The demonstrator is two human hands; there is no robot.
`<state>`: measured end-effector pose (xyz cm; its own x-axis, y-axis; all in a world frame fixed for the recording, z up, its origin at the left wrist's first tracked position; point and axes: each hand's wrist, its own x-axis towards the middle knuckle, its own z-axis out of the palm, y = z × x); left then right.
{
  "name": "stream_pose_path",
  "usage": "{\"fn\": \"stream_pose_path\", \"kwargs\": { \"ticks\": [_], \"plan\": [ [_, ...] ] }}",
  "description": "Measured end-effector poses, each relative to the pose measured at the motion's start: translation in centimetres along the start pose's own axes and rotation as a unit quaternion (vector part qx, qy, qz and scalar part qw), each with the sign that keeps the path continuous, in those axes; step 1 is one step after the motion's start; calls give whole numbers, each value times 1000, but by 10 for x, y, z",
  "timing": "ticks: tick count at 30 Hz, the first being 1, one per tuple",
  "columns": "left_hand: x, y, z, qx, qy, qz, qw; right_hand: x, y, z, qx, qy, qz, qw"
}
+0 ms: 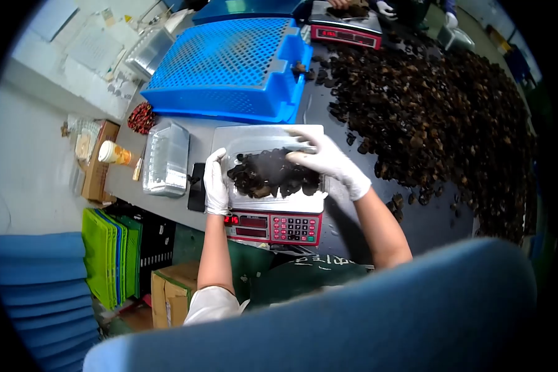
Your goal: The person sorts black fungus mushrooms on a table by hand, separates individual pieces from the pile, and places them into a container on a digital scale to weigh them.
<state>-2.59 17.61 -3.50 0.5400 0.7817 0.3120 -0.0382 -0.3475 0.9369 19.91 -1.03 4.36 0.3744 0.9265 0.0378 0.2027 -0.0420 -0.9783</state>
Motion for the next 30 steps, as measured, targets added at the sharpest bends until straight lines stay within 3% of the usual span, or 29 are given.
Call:
{"fn": "stream_pose_path", "kwargs": {
  "ticks": [3, 6, 9, 10, 12, 13, 14, 17, 21, 22, 26, 30],
  "plan": [
    [3, 1, -12, -8, 17, -8, 1000, -4, 26, -17, -5, 29, 0, 1000],
    [5, 14, -18, 26, 3, 28, 999, -20, 39, -18, 37, 72, 65, 995],
    [6, 35, -7, 117, -73, 86, 987, -24, 30, -8, 37, 93, 30, 995],
    [8, 45, -4, 178, -129, 160, 962, -24, 31, -5, -22, 101, 11, 995],
    [7, 52, 7, 247, -219, 215, 919, -20, 38, 3, -212, 124, -125, 961],
    [5, 48, 11, 278, -247, 223, 901, -18, 25, 5, -216, 61, -121, 967],
    [3, 42, 15, 331, -270, 198, 882, -21, 39, 14, -344, 60, -161, 923],
    [-8, 21, 19, 411, -271, 179, 852, -30, 49, 34, -474, 26, -151, 867],
    [-8, 28, 15, 323, -288, 167, 886, -33, 49, 27, -460, 16, -142, 876],
    [-7, 29, 12, 324, -283, 167, 887, -33, 45, 22, -407, 15, -142, 902],
    [-10, 16, -2, 59, -140, 82, 985, -28, 48, 10, -253, 64, -136, 956],
    [-16, 20, -18, 1, -28, 19, 999, -14, 35, 21, -312, 133, -110, 934]
  ]
}}
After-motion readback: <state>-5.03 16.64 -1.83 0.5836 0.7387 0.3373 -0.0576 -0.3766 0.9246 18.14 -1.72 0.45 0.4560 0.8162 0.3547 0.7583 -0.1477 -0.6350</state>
